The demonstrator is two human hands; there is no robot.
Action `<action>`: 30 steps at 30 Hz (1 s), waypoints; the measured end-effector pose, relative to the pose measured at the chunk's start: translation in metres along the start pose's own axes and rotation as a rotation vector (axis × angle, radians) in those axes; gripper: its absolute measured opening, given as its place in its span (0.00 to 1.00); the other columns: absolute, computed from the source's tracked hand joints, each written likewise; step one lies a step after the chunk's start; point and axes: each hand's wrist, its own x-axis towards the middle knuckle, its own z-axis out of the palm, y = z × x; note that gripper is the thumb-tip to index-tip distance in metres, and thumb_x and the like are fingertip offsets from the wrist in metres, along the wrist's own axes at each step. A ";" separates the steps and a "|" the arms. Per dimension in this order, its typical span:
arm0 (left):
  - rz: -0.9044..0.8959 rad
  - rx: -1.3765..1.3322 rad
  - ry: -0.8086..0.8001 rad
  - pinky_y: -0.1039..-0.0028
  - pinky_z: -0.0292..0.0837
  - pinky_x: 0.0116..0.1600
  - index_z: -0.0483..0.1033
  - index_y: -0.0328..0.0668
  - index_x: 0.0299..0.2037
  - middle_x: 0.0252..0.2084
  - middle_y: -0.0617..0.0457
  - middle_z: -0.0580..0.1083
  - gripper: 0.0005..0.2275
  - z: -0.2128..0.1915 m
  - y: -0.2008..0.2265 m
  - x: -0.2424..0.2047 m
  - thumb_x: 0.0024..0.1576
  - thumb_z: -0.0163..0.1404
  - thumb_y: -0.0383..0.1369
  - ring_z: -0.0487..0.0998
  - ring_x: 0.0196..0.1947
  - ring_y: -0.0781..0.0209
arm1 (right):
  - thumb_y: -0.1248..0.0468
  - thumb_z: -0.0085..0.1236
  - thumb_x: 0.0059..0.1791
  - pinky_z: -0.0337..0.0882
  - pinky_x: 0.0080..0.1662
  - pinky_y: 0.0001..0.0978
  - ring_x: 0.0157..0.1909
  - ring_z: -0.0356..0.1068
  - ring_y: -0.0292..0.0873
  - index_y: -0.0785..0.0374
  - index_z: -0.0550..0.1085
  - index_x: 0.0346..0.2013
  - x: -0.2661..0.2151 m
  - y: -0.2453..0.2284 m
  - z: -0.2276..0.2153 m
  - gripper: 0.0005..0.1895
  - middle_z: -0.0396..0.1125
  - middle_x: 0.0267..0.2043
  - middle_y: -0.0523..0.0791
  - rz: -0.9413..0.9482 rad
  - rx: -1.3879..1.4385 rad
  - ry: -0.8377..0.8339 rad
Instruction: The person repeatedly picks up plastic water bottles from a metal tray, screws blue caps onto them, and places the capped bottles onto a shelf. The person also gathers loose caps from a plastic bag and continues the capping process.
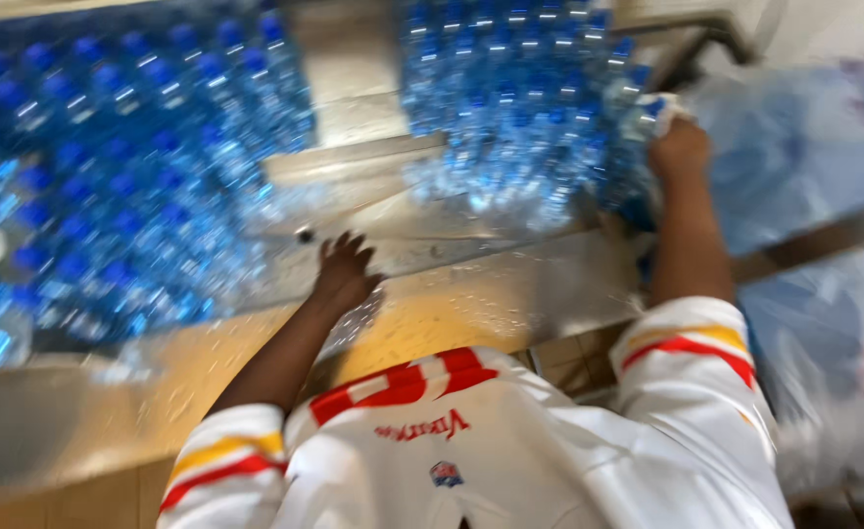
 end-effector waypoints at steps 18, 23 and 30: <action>-0.335 -1.499 -0.085 0.53 0.72 0.69 0.67 0.48 0.77 0.77 0.42 0.70 0.40 0.003 0.004 -0.037 0.57 0.50 0.62 0.72 0.74 0.42 | 0.53 0.50 0.70 0.68 0.41 0.62 0.42 0.74 0.66 0.65 0.77 0.48 -0.168 -0.176 0.040 0.19 0.72 0.47 0.60 -0.346 0.215 -0.128; -0.525 -2.146 0.181 0.77 0.81 0.30 0.75 0.49 0.59 0.44 0.54 0.76 0.25 -0.001 -0.024 -0.060 0.65 0.56 0.60 0.82 0.32 0.53 | 0.61 0.50 0.66 0.75 0.49 0.63 0.49 0.75 0.74 0.62 0.77 0.49 -0.214 -0.280 0.051 0.10 0.74 0.44 0.59 -0.571 0.770 0.047; -0.585 -2.130 -0.101 0.82 0.65 0.10 0.77 0.46 0.45 0.31 0.41 0.81 0.21 -0.014 -0.060 -0.082 0.63 0.53 0.56 0.78 0.15 0.48 | 0.63 0.46 0.65 0.76 0.49 0.56 0.45 0.77 0.66 0.53 0.76 0.46 -0.202 -0.313 0.033 0.10 0.73 0.43 0.49 -0.998 0.841 -0.190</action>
